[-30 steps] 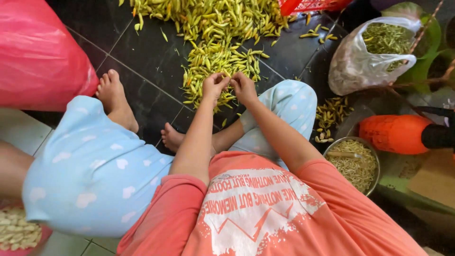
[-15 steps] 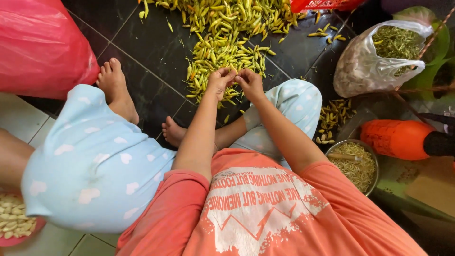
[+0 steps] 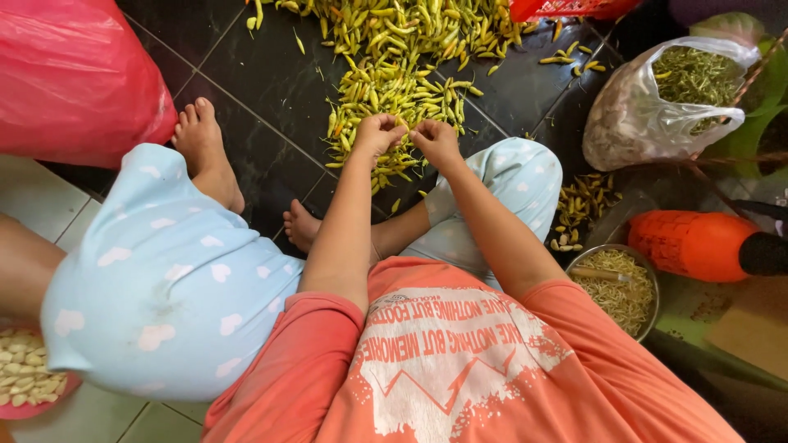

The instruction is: Removing stems from a large pile of yellow peppers by hand while sitting on the floor.

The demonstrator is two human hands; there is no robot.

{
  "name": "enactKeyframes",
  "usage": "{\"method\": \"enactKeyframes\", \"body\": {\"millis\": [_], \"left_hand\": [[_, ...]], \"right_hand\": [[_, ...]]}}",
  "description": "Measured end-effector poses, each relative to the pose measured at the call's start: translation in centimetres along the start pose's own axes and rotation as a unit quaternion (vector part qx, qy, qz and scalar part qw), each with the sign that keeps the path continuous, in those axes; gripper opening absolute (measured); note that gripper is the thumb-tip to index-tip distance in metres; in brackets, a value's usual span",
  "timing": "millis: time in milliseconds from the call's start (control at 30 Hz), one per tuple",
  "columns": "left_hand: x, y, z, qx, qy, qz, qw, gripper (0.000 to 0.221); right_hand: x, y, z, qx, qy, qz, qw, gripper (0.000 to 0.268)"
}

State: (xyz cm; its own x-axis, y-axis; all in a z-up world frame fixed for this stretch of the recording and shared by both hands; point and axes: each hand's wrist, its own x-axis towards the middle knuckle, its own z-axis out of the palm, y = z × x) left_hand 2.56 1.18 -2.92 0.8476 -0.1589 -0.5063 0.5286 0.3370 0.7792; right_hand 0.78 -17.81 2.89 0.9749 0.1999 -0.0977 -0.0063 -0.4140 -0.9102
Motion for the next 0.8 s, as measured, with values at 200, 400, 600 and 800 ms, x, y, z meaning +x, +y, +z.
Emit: {"method": "enactKeyframes", "body": {"millis": [200, 400, 600, 800], "left_hand": [[-1.9, 4.0, 1.7, -0.041, 0.003, 0.049, 0.998, 0.016], [-2.7, 5.4, -0.4, -0.153, 0.036, -0.029, 0.987, 0.005], [-1.0, 0.7, -1.6, 0.018, 0.089, -0.021, 0.996, 0.020], [-1.2, 1.2, -1.6, 0.079, 0.172, 0.015, 0.982, 0.019]], "right_hand": [[-0.4, -2.8, 0.3, -0.201, 0.109, 0.023, 0.973, 0.013], [-1.4, -5.7, 1.7, -0.219, -0.034, -0.116, 0.968, 0.018], [0.3, -0.6, 1.3, -0.058, 0.017, -0.024, 0.998, 0.010], [-2.0, -7.4, 1.0, -0.231, 0.035, -0.172, 0.957, 0.019]]}}
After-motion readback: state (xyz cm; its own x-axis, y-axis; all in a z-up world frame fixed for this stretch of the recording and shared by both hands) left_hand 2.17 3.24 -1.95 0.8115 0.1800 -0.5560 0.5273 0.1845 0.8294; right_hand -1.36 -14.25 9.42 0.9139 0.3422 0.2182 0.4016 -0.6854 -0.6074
